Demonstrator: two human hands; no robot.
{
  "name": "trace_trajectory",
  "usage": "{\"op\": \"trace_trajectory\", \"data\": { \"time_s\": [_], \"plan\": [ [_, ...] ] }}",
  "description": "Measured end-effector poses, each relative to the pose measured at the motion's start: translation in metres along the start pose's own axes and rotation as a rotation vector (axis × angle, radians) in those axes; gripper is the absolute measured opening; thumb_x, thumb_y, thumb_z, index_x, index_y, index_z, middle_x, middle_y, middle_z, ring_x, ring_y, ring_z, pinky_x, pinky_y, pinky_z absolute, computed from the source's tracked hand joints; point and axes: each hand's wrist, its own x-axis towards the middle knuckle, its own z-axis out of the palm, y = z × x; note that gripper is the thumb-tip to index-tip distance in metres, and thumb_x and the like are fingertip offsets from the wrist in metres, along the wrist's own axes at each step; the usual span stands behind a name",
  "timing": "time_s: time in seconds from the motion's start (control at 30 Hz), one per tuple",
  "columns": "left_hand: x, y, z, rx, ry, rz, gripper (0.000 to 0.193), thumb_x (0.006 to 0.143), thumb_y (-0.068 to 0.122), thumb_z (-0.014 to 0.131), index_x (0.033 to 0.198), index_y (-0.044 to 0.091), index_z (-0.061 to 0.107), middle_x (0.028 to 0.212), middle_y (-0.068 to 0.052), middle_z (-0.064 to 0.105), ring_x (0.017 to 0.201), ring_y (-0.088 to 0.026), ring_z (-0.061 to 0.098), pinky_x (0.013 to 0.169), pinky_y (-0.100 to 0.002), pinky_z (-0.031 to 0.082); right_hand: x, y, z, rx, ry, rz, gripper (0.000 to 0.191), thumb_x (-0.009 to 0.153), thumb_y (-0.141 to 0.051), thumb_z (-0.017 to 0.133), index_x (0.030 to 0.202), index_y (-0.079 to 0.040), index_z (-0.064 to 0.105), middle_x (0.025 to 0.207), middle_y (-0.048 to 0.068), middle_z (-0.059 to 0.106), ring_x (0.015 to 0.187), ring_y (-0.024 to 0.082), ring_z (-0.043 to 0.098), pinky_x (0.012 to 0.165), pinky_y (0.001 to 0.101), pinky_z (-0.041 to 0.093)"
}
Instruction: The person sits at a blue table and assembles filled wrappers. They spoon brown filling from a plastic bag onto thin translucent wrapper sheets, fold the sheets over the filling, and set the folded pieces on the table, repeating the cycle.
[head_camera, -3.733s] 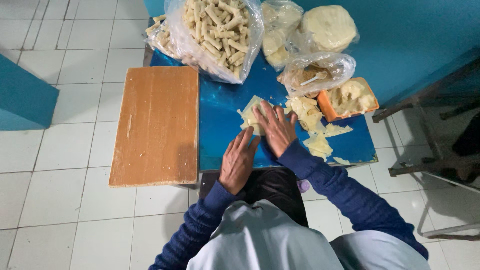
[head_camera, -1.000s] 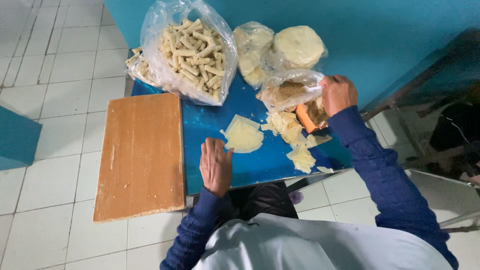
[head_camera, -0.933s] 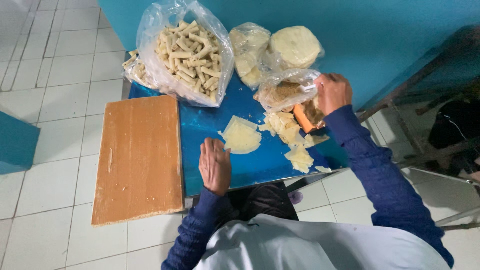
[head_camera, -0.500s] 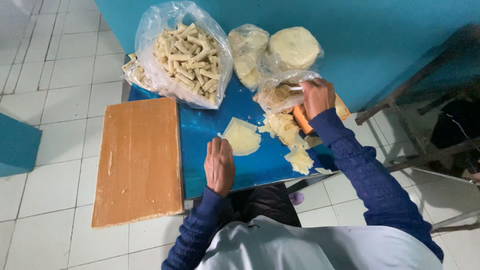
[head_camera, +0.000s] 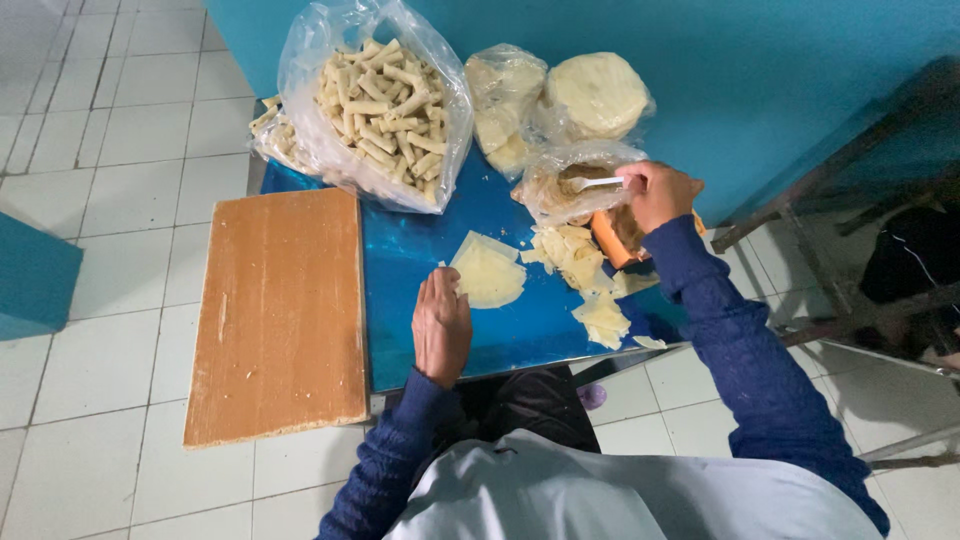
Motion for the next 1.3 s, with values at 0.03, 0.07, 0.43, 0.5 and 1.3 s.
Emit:
{"op": "trace_trajectory", "data": {
  "time_s": [0.03,0.07,0.43,0.5,1.3],
  "plan": [
    [0.001,0.0,0.0,-0.01,0.007,0.0,0.03,0.083,-0.004,0.062,0.112,-0.001,0.054,0.099,-0.02,0.063,0.096,-0.041,0.06,0.081,-0.049,0.049,0.0,-0.001,-0.003,0.035,-0.011,0.033,0.016,0.096,-0.013,0.068,0.1,-0.023,0.08,0.091,0.003,0.076,0.08,0.025,0.069,0.084,0.0455,0.038],
    [0.001,-0.001,0.0,-0.021,0.013,-0.001,0.032,0.082,-0.005,0.064,0.112,-0.001,0.054,0.099,-0.02,0.063,0.095,-0.041,0.061,0.08,-0.048,0.05,-0.001,-0.003,-0.007,0.043,-0.003,0.037,0.016,0.096,-0.012,0.068,0.1,-0.022,0.08,0.092,0.003,0.076,0.079,0.024,0.068,0.084,0.0451,0.038],
    [0.002,-0.003,0.003,-0.075,0.051,-0.017,0.031,0.083,-0.009,0.062,0.112,0.0,0.053,0.084,-0.015,0.061,0.079,-0.034,0.064,0.069,-0.043,0.051,-0.017,-0.03,-0.06,0.315,0.037,0.134,0.016,0.097,-0.004,0.069,0.109,-0.009,0.078,0.098,0.008,0.077,0.08,0.016,0.071,0.075,0.0296,0.054],
    [0.002,-0.004,0.005,-0.126,0.078,-0.055,0.029,0.085,-0.008,0.063,0.111,0.001,0.054,0.084,-0.013,0.062,0.074,-0.031,0.064,0.066,-0.04,0.052,-0.02,-0.039,-0.065,0.388,0.007,0.153,0.013,0.099,-0.007,0.069,0.11,-0.008,0.077,0.1,0.007,0.078,0.082,0.014,0.072,0.076,0.0281,0.055],
    [0.002,-0.021,0.011,-0.312,0.022,-0.119,0.047,0.084,-0.008,0.074,0.123,0.001,0.051,0.09,-0.009,0.066,0.075,-0.016,0.069,0.066,-0.027,0.056,-0.119,-0.16,-0.038,0.318,0.048,-0.337,0.018,0.094,0.0,0.07,0.109,-0.01,0.072,0.101,0.005,0.071,0.098,0.025,0.066,0.086,0.0385,0.05]
  ]
}}
